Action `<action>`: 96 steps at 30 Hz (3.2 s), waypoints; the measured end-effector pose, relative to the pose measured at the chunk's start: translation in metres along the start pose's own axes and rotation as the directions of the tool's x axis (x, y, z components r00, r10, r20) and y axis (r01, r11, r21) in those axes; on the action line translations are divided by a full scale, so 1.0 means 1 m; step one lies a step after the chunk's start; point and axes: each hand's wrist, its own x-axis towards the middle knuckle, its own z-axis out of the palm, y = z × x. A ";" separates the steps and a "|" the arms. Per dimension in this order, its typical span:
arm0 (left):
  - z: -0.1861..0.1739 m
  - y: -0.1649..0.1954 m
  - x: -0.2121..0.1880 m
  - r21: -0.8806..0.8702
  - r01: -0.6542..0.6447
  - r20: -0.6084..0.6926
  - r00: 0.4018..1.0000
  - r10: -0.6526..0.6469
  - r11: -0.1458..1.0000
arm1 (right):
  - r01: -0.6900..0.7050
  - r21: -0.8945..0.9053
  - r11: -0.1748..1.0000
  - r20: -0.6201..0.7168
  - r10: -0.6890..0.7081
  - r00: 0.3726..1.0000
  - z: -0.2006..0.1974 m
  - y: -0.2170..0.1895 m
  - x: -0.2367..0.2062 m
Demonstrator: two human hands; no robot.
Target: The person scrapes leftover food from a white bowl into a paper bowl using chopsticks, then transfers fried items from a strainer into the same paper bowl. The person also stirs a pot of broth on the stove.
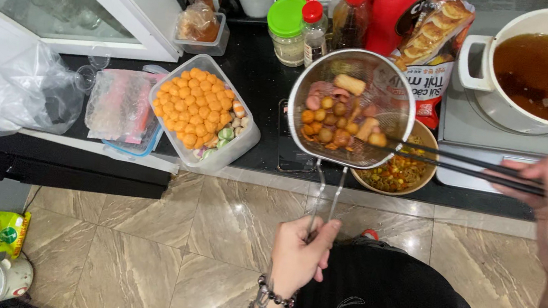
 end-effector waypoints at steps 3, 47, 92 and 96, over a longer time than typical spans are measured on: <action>-0.003 -0.007 0.002 -0.094 -0.037 -0.039 0.999 0.033 0.995 | -0.022 -0.044 0.999 -0.060 0.019 0.998 -0.029 0.005 0.002; 0.000 -0.012 0.000 -0.061 -0.003 -0.019 1.000 0.002 0.998 | 0.102 -0.112 0.988 0.360 -0.056 0.931 0.096 -0.009 0.029; -0.039 0.000 0.074 0.013 -0.253 -0.029 0.967 0.253 0.967 | -0.031 -0.285 0.958 0.065 0.051 0.997 -0.076 0.067 -0.022; -0.037 0.002 0.082 0.002 -0.244 -0.040 0.969 0.244 0.970 | -0.063 -0.284 0.957 0.120 0.101 0.988 -0.044 0.052 -0.011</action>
